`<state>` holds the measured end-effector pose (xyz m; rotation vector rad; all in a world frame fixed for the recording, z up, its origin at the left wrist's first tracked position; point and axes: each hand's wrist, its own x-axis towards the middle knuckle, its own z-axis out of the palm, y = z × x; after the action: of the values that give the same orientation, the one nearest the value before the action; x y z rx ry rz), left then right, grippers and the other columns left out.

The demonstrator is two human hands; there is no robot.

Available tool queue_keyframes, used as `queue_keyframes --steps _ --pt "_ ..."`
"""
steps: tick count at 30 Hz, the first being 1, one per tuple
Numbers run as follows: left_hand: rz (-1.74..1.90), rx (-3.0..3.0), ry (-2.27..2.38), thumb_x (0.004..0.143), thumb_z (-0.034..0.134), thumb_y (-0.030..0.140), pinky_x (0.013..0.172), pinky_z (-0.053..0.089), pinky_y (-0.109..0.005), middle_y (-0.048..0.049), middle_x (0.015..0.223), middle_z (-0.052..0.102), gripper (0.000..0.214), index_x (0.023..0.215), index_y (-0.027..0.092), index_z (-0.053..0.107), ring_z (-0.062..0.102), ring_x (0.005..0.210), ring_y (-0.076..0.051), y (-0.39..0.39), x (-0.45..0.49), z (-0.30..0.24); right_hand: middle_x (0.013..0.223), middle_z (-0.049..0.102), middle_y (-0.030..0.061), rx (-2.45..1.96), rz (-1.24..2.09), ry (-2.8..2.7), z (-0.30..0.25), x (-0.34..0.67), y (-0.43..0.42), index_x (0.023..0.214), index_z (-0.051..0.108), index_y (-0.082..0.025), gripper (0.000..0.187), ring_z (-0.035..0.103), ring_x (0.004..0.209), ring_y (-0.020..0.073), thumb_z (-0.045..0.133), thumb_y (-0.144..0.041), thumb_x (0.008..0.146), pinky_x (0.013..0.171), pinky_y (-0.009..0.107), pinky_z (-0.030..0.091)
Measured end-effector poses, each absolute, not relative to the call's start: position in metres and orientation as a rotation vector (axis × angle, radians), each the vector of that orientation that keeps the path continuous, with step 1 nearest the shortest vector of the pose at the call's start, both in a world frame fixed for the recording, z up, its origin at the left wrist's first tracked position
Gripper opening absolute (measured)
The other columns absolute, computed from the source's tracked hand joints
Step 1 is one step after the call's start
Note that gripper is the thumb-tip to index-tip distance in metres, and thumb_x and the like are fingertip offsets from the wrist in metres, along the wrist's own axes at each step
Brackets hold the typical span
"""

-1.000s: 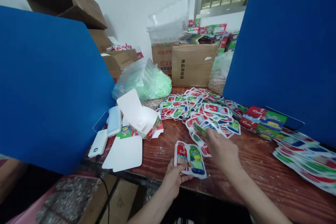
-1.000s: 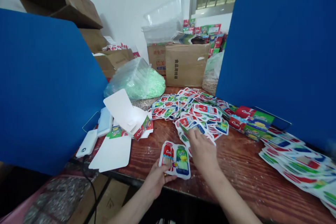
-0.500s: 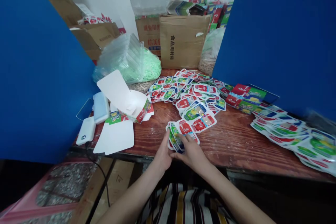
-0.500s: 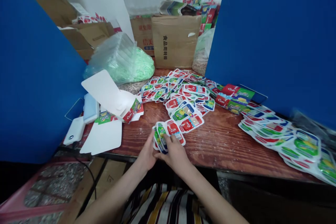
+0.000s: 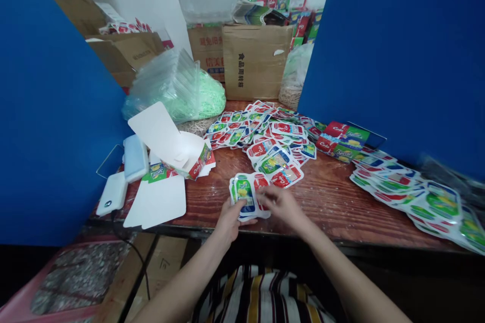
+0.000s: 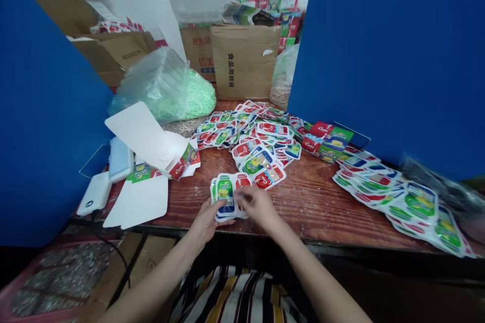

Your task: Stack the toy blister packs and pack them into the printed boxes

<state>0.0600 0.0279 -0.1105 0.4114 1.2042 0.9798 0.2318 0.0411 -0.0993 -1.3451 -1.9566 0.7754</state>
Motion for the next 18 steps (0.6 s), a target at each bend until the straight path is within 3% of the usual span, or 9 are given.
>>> queue_keyframes --steps 2,4,6,9,14,18 --pt "0.925 0.398 1.243 0.071 0.073 0.023 0.055 0.058 -0.036 -0.0075 0.08 0.071 0.036 0.102 0.014 0.059 0.068 0.064 -0.021 0.03 0.055 -0.112 0.119 0.061 0.0139 -1.543 0.302 -1.792 -0.097 0.256 0.069 0.115 0.061 -0.018 0.035 0.054 0.111 0.0282 0.053 -0.04 0.089 0.097 0.044 0.042" --pt "0.89 0.408 1.246 0.071 0.072 0.022 0.054 0.059 -0.037 -0.0085 0.08 0.071 0.034 0.101 0.012 0.059 0.067 0.063 -0.02 0.032 0.048 -0.114 0.132 0.05 0.0196 -1.727 0.014 -1.738 -0.1 0.275 0.094 0.133 0.048 -0.013 0.059 0.044 0.122 0.0346 0.06 -0.044 0.084 0.101 0.05 0.035" --pt "0.869 0.424 1.24 0.071 0.072 0.022 0.054 0.059 -0.037 -0.0087 0.08 0.07 0.034 0.1 0.012 0.059 0.067 0.062 -0.02 0.033 0.04 -0.115 0.128 0.049 0.0228 -1.88 -0.007 -1.787 -0.106 0.287 0.11 0.141 0.037 -0.009 0.08 0.045 0.118 0.0375 0.066 -0.048 0.078 0.097 0.05 0.037" --pt "0.824 0.462 1.229 0.07 0.072 0.023 0.053 0.059 -0.037 -0.0093 0.081 0.07 0.033 0.099 0.011 0.061 0.067 0.064 -0.02 0.035 0.029 -0.114 0.122 0.05 0.0223 -1.969 0.076 -1.806 -0.117 0.293 0.115 0.143 0.032 -0.008 0.092 0.051 0.109 0.0367 0.071 -0.052 0.072 0.09 0.046 0.042" --pt "0.73 0.549 1.205 0.07 0.071 0.024 0.049 0.058 -0.036 -0.009 0.081 0.071 0.032 0.099 0.012 0.062 0.068 0.066 -0.022 0.036 0.021 -0.112 0.119 0.051 0.0171 -1.971 0.045 -1.744 -0.123 0.295 0.101 0.134 0.045 -0.014 0.074 0.053 0.104 0.0326 0.069 -0.05 0.075 0.085 0.041 0.044" --pt "0.621 0.594 1.172 0.068 0.073 0.026 0.047 0.057 -0.034 -0.0098 0.081 0.071 0.034 0.098 0.011 0.063 0.067 0.064 -0.022 0.036 0.027 -0.112 0.107 0.056 0.0138 -1.839 -0.067 -1.753 -0.116 0.298 0.097 0.113 0.056 -0.015 0.049 0.051 0.099 0.031 0.068 -0.047 0.077 0.085 0.041 0.043"
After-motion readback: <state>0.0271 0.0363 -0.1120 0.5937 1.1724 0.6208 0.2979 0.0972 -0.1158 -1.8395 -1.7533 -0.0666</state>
